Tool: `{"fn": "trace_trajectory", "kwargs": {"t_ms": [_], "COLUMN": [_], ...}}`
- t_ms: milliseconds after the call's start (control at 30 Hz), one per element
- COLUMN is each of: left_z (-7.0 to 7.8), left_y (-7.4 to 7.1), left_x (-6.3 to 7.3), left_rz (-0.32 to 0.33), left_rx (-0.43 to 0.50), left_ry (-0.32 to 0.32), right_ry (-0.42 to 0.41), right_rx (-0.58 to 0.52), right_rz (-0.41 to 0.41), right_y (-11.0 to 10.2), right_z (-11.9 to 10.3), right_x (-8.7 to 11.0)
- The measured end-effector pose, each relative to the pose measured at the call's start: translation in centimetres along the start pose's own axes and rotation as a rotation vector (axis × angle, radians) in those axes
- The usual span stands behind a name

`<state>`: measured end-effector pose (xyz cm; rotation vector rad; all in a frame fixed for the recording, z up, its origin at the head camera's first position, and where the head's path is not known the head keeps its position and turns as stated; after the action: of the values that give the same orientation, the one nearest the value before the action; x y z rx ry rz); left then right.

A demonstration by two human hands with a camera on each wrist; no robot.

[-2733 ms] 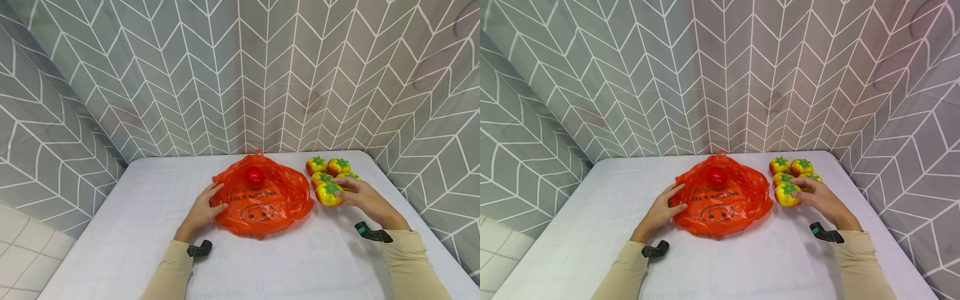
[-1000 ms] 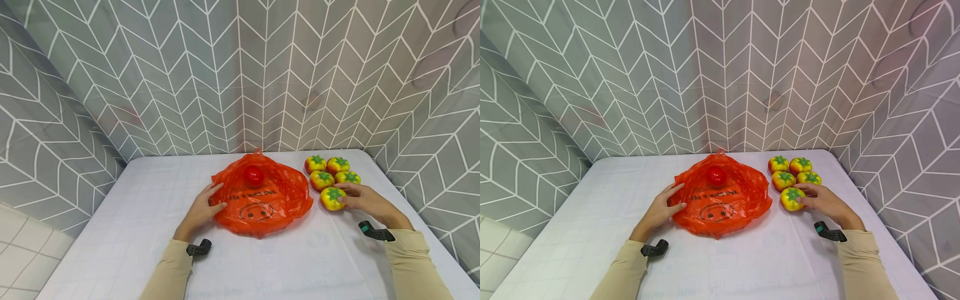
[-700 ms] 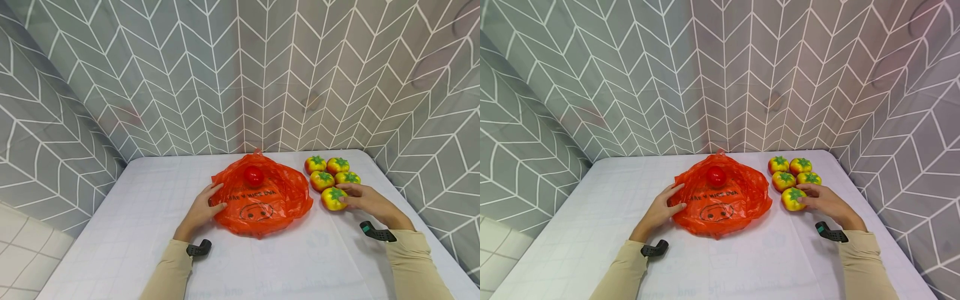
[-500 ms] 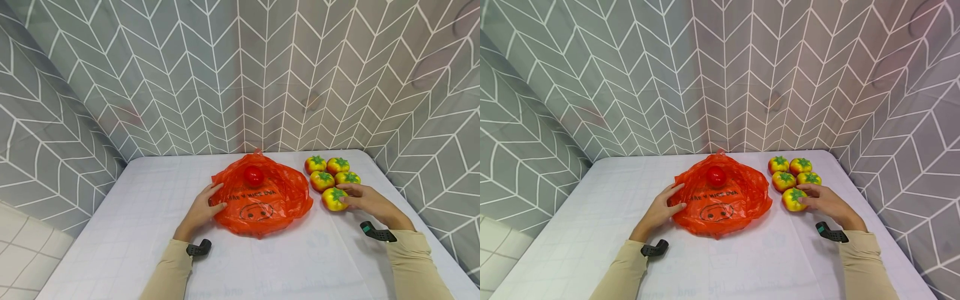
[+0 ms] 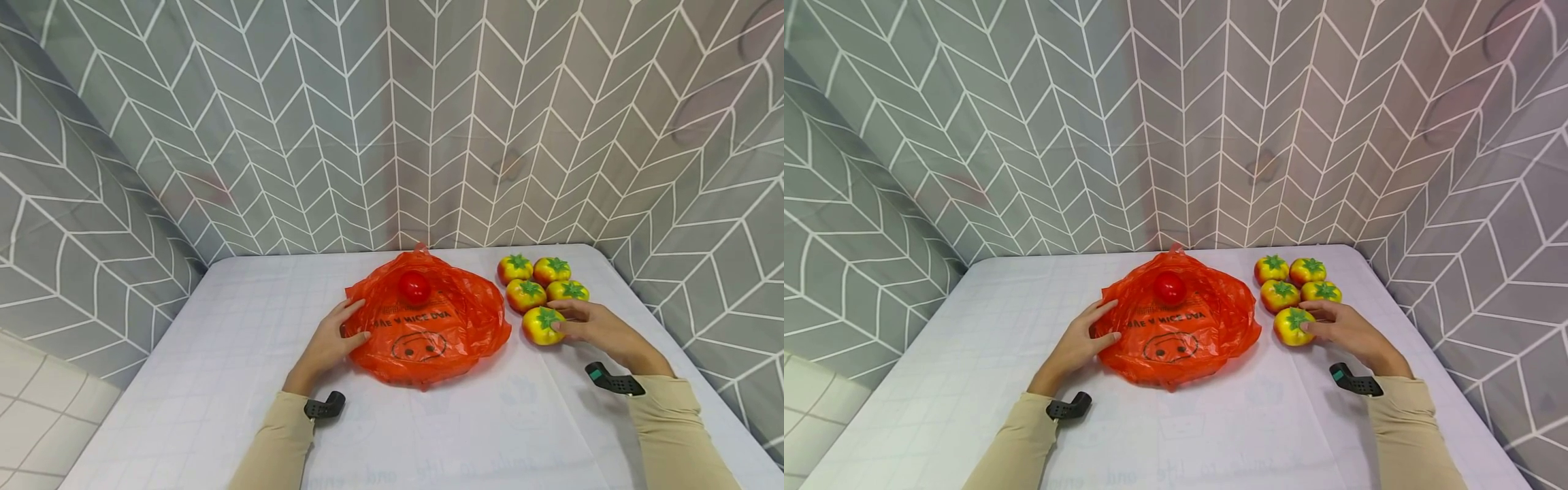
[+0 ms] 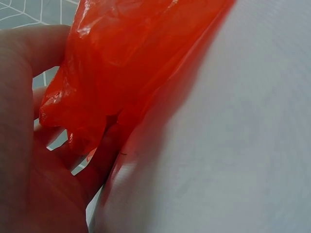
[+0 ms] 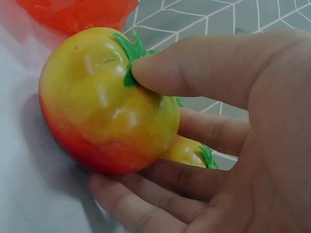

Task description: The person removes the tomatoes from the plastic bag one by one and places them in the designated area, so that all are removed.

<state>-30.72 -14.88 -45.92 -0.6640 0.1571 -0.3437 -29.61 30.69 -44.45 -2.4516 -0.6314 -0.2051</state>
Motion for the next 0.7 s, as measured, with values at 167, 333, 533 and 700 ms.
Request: {"fn": "trace_trajectory", "kwargs": {"t_ms": [167, 333, 533, 700], "left_z": [0.12, 0.09, 0.13, 0.20], "left_y": [-0.01, -0.06, -0.21, -0.33], "left_x": [0.05, 0.07, 0.06, 0.08], "left_rz": [0.002, 0.007, 0.025, 0.040], "left_rx": [-0.002, -0.002, -0.005, 0.000], "left_ry": [0.003, 0.001, 0.025, 0.042], "right_ry": [0.017, 0.031, 0.031, 0.012], "right_rx": [-0.013, 0.010, 0.003, 0.005], "right_rz": [-0.002, -0.003, 0.005, 0.027], "right_y": [0.00, -0.23, -0.43, -0.72], "right_z": [-0.02, -0.03, -0.14, -0.23], "right_x": [0.05, 0.25, 0.41, 0.64]}}
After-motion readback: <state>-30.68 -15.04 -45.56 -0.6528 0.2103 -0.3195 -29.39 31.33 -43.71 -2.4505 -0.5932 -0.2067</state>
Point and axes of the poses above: each hand's wrist, its own x-axis away from the middle knuckle, its own y-axis out of the palm, z = x × y, the point moved 10 cm from there along -x, towards the middle knuckle, and after that the axes turned 9 degrees about -z, right-handed, at the moved point
